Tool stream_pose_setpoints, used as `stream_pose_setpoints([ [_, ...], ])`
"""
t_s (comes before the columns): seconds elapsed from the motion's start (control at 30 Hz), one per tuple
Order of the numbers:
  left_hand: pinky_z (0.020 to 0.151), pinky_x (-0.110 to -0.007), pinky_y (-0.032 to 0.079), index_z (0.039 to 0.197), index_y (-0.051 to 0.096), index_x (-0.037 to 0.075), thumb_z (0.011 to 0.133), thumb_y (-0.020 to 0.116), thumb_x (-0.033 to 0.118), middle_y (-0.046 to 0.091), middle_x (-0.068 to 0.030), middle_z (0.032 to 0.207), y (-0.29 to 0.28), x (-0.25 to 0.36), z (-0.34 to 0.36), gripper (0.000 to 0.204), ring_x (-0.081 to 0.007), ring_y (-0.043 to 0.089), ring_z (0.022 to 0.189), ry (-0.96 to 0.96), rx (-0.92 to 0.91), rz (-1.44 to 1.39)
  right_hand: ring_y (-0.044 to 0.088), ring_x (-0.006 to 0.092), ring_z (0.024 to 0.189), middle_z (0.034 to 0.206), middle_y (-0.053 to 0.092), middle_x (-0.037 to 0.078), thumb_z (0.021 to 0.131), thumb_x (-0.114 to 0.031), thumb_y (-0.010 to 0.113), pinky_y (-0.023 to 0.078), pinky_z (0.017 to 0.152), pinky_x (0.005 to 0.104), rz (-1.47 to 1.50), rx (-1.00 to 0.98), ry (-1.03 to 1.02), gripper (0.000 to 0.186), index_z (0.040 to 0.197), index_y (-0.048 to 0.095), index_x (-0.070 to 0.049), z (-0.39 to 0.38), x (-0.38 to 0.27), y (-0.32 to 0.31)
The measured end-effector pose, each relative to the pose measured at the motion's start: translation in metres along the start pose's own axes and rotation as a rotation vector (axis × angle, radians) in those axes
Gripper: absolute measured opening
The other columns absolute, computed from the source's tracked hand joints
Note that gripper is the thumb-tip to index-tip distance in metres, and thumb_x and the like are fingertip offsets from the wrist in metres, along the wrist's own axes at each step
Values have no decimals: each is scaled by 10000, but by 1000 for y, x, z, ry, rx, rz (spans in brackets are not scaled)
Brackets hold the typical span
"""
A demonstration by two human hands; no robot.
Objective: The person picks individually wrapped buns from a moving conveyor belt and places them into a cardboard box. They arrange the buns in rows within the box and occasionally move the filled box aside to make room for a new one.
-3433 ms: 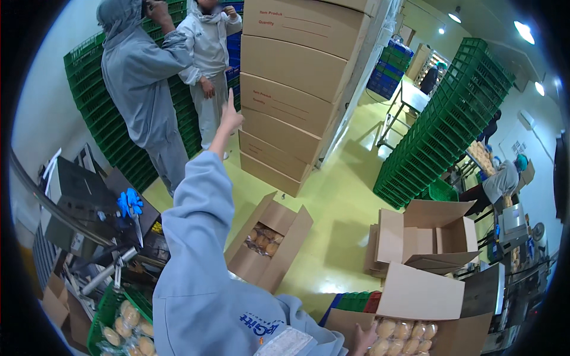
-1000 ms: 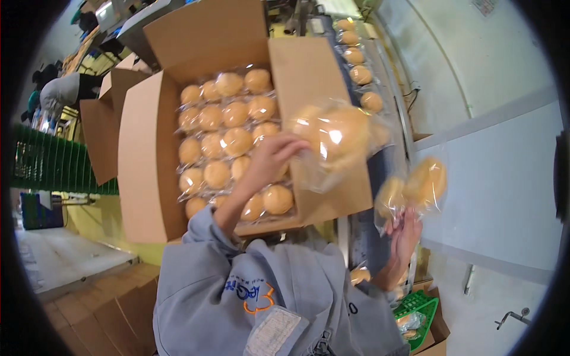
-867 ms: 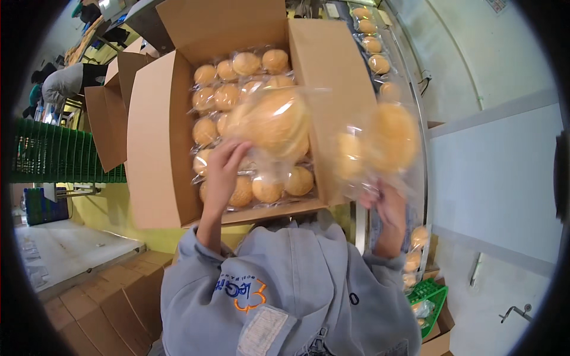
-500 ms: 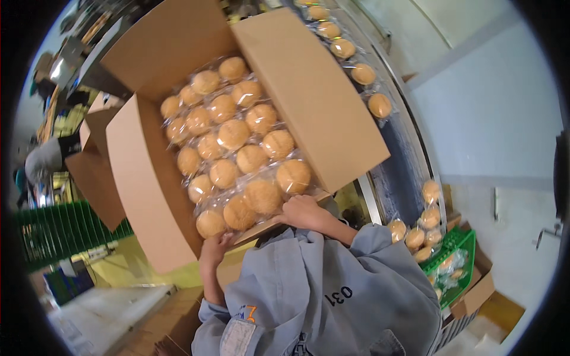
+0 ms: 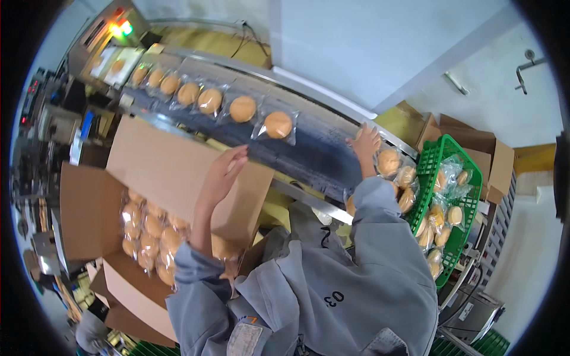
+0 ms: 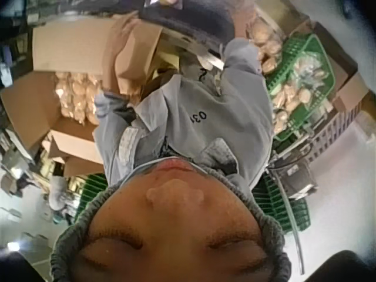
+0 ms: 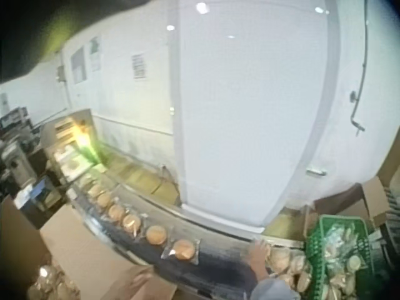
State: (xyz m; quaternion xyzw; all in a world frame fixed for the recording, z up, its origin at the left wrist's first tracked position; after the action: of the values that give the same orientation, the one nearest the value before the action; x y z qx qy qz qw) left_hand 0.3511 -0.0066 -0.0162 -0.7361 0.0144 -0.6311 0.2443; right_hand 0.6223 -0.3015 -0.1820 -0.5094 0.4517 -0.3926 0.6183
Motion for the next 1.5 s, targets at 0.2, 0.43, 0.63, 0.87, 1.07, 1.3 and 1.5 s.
stream_pose_setpoints([
  [0.2,762,-374,400,1101,515,79,764,510,91,582,-78,983,105,-97,155,337,-245,530,871,357,95,1036,489,402,953,1050,502,242,665,-331,695,403,774,489,215,1,-59,778,1303,321,-91,0,-12,19],
  [0.43,799,-391,342,914,645,127,766,515,178,571,-24,1027,182,-151,163,203,-199,471,978,175,-600,1439,592,349,739,823,609,204,734,-172,541,472,657,429,-187,-263,14,301,993,578,-24,-4,177,87],
  [0.63,833,-522,300,961,661,127,776,529,231,497,-105,1160,121,-154,118,250,-280,449,1022,-371,-469,1422,581,361,768,845,604,201,722,-153,555,464,701,430,146,-171,-119,193,863,602,-31,11,113,1],
  [0.87,792,-455,440,880,648,66,787,494,201,616,-125,934,134,-178,155,225,-258,585,916,-224,-235,937,573,368,686,735,604,161,773,-241,587,457,645,419,177,-357,-377,227,834,602,-23,-31,51,28],
  [1.07,686,-428,428,793,560,-23,781,453,127,590,-169,757,54,-4,80,184,-352,558,751,162,117,335,501,222,478,527,507,128,834,-244,540,383,492,362,523,-334,-253,309,675,565,20,-29,-30,-39],
  [1.3,653,-358,396,843,523,-58,779,453,102,533,-193,758,-120,20,-222,186,-285,524,721,-26,962,258,391,40,453,570,474,-41,846,-136,537,280,396,192,1237,-712,-213,152,755,583,-24,-153,-257,-155],
  [1.5,627,-384,375,843,511,-55,802,440,47,499,-189,778,-146,-6,-428,131,-322,495,706,-401,1390,441,498,87,585,630,531,16,847,-153,529,391,506,250,1253,-1063,-991,185,834,597,18,-315,-414,-157],
])
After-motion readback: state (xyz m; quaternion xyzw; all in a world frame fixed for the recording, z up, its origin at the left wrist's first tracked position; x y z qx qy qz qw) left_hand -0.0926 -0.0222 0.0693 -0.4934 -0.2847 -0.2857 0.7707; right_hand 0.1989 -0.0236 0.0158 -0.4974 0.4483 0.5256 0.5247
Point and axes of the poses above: each hand's wrist, its own z-axis towards the middle knuckle, its own y-axis out of the palm, x = y × z, the point moved 9 cm from there along z, towards the middle knuckle
